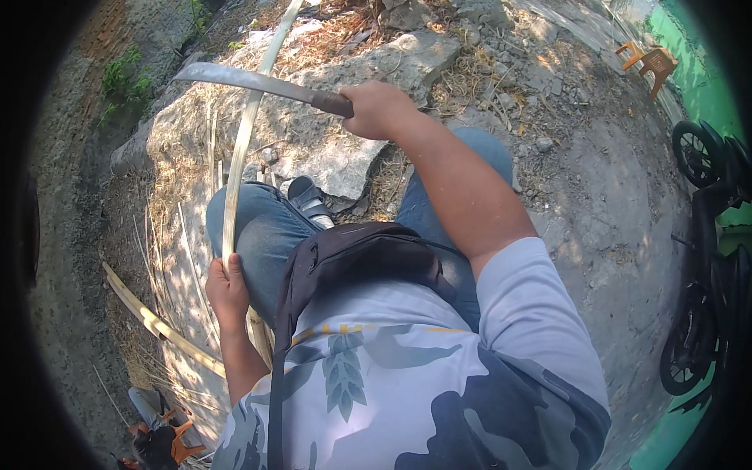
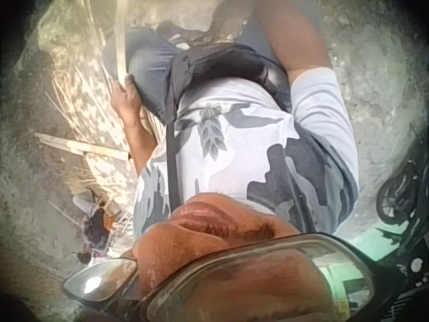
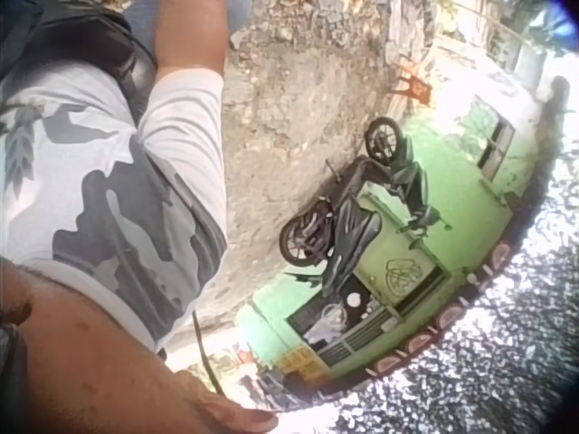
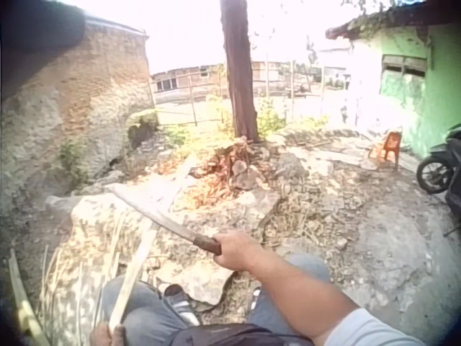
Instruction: The person shaves thin bamboo strips with a machete and then scrapes the surface of a bamboo slat using the machete.
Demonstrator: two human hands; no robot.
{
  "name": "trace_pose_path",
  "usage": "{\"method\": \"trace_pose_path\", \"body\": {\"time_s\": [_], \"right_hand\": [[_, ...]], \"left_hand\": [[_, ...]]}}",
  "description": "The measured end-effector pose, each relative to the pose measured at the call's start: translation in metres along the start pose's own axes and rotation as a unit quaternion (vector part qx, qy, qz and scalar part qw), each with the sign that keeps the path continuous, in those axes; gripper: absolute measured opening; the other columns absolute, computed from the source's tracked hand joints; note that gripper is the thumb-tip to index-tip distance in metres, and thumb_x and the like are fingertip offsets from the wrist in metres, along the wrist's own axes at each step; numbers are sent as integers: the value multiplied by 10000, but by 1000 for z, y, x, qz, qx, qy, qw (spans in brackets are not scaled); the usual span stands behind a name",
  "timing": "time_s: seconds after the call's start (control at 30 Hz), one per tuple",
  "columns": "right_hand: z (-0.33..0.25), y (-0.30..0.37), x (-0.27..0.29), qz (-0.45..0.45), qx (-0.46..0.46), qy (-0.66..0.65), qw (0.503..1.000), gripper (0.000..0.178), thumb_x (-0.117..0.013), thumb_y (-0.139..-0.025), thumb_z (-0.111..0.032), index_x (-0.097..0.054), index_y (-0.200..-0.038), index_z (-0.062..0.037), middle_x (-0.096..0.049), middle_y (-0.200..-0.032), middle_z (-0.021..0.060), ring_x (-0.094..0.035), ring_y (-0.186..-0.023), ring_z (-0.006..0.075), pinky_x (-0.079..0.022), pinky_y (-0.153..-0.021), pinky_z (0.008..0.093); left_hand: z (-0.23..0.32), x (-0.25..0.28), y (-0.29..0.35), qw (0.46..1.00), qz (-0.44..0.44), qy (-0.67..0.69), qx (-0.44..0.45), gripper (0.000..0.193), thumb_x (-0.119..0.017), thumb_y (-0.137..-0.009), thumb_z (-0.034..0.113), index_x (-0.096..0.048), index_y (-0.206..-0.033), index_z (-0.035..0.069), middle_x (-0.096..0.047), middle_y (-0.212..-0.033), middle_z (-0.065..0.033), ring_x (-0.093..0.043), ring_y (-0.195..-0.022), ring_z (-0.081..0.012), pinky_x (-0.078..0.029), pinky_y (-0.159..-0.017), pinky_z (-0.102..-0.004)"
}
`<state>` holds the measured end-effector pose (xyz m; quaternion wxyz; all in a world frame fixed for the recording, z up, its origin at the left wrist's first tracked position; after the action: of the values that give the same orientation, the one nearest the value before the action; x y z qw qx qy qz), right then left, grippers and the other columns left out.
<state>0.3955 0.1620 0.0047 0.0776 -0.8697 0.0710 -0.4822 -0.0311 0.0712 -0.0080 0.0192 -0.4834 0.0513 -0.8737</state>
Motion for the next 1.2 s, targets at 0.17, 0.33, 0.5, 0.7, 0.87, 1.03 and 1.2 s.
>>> {"method": "trace_pose_path", "body": {"time_s": [0.17,0.33,0.5,0.7,0.87,1.03,1.2], "right_hand": [[-61,11,-49,-128,139,85,978,182,-715,-766,-246,-681,-927,-167,-715,-806,99,-712,-790,359,-561,-740,507],[-53,1,-16,-79,172,130,973,174,-721,-772,-239,-713,-932,-170,-726,-824,106,-719,-847,336,-560,-783,482],[23,-5,9,-70,-43,21,996,229,-721,-811,-269,-730,-1015,-165,-739,-870,113,-723,-865,340,-566,-791,476],[-6,4,11,-13,38,78,996,235,-711,-822,-276,-714,-1027,-161,-735,-858,122,-723,-844,353,-570,-765,494],[-69,18,-33,-112,173,104,973,209,-724,-781,-249,-699,-968,-158,-720,-802,108,-721,-819,329,-561,-778,473],[-72,11,-32,-100,211,121,965,185,-736,-767,-246,-692,-922,-154,-719,-799,93,-721,-834,321,-552,-783,462],[22,-7,14,-69,-36,24,997,264,-723,-777,-240,-723,-1019,-133,-734,-889,154,-719,-897,349,-561,-813,466]], "left_hand": [[13,8,-1,997,-13,-72,20,569,-607,-1006,550,-571,-836,8,-619,-708,-224,-610,-677,-444,-466,-638,-495],[-4,2,3,998,-3,-60,21,579,-601,-1004,569,-572,-845,13,-615,-704,-210,-611,-666,-421,-465,-635,-487],[2,0,-1,1000,15,-14,-10,576,-591,-1010,580,-587,-856,25,-589,-662,-173,-597,-619,-364,-459,-605,-453],[1,-1,-3,1000,8,3,-11,539,-613,-1012,544,-592,-863,27,-593,-660,-160,-598,-604,-331,-456,-591,-425],[4,0,-2,1000,10,-8,3,535,-617,-1013,536,-582,-853,26,-591,-666,-161,-586,-602,-323,-454,-594,-424],[-3,2,1,1000,16,-22,-1,548,-622,-1008,543,-569,-842,23,-571,-653,-150,-552,-581,-302,-439,-583,-417],[-6,-1,-2,1000,-2,19,-3,548,-631,-999,558,-607,-862,28,-566,-629,-120,-554,-571,-273,-441,-575,-405]]}}
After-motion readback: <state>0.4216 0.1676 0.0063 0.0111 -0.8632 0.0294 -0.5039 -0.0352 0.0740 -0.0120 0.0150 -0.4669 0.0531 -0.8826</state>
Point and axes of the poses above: each hand's wrist, its own y-axis away from the middle knuckle, its own x-axis out of the back of the hand, z = x × y, the point moved 9 cm from there along -y, towards the middle knuckle
